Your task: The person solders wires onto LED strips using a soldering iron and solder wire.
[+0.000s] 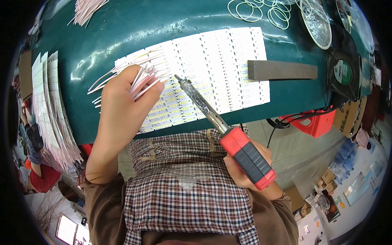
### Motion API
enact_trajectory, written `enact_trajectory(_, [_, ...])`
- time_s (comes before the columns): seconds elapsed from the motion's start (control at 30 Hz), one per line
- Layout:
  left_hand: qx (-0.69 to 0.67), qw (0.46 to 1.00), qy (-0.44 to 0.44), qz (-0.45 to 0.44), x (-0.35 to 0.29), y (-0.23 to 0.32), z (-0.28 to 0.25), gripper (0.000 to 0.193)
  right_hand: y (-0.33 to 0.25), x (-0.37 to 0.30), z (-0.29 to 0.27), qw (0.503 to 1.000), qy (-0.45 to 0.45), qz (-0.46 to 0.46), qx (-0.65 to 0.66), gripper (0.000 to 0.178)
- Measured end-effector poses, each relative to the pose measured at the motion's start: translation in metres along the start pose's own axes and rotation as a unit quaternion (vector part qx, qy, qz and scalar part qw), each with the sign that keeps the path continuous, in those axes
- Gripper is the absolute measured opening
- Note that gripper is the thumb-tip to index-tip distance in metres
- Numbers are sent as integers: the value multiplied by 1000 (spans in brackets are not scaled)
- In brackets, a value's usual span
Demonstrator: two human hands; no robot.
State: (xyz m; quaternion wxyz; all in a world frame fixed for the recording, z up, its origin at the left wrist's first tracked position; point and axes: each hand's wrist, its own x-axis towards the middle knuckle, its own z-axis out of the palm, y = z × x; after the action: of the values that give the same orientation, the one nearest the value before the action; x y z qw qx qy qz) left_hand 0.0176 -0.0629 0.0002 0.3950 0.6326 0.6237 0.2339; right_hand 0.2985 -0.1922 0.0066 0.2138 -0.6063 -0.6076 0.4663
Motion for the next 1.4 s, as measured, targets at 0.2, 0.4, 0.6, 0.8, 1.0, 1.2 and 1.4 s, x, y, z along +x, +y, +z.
enact_trajectory(0.2, [17,1000,17,-8,4,-1,8,22,0,7,4,999,14,-51,-4,25])
enact_trajectory(0.4, [41,999,24,2,5,0,10,19,5,9,6,999,0,-50,5,24])
enact_trajectory(0.6, [59,998,25,13,6,-1,11,19,3,15,5,997,-14,-71,-19,24])
enact_trajectory(0.8, [68,997,35,28,7,-3,13,20,6,12,4,997,-10,-75,-30,25])
enact_trajectory(1.0, [71,996,45,32,6,-3,12,20,6,9,4,996,14,-83,-20,25])
enact_trajectory(1.2, [64,997,25,28,6,-3,10,20,9,8,3,997,-18,-67,-24,24])
enact_trajectory(1.4, [78,996,26,32,7,-4,11,21,6,8,5,997,10,-71,-19,23])
